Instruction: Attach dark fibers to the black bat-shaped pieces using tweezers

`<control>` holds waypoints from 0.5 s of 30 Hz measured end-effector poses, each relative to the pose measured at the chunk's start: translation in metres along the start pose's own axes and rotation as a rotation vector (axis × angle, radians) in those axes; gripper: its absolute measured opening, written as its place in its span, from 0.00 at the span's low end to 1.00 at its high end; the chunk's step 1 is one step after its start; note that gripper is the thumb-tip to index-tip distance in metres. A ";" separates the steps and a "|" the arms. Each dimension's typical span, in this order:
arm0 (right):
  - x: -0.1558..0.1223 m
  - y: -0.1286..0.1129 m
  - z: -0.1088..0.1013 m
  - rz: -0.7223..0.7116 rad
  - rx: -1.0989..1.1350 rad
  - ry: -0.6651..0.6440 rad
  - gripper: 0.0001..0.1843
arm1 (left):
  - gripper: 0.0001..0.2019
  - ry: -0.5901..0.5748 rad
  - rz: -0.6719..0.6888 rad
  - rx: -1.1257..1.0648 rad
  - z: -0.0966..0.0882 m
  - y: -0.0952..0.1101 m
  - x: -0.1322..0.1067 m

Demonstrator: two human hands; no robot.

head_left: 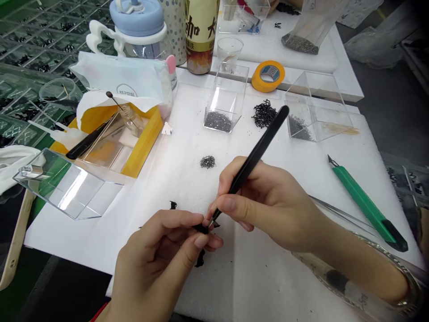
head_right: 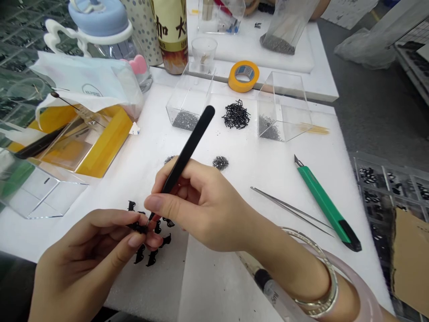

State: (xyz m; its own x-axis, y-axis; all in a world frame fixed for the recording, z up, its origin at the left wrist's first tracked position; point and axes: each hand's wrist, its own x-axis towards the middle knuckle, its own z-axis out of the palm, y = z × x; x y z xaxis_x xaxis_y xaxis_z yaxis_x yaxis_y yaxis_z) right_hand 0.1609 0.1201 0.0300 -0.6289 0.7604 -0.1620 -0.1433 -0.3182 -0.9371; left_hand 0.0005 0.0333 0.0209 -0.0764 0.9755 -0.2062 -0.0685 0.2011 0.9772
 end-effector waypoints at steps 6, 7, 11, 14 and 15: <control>-0.002 -0.001 0.000 0.025 0.002 -0.004 0.07 | 0.15 -0.027 0.012 0.011 -0.005 -0.002 -0.001; -0.002 -0.001 0.000 0.029 -0.002 -0.003 0.07 | 0.15 -0.034 0.014 0.018 -0.005 -0.002 -0.001; -0.002 -0.001 0.001 0.028 -0.045 0.034 0.08 | 0.14 -0.032 0.016 0.059 -0.005 -0.003 0.000; 0.000 0.000 0.003 0.026 -0.051 0.048 0.08 | 0.13 -0.024 0.020 0.079 -0.005 -0.004 0.002; 0.000 0.001 0.004 0.026 -0.040 0.042 0.08 | 0.14 -0.023 0.019 0.083 -0.005 -0.004 0.002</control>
State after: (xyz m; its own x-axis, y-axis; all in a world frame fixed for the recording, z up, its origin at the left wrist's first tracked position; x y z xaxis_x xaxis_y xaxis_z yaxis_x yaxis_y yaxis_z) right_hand 0.1576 0.1174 0.0304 -0.5994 0.7754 -0.1987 -0.0959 -0.3161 -0.9439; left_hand -0.0044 0.0343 0.0161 -0.0538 0.9809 -0.1868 0.0153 0.1879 0.9821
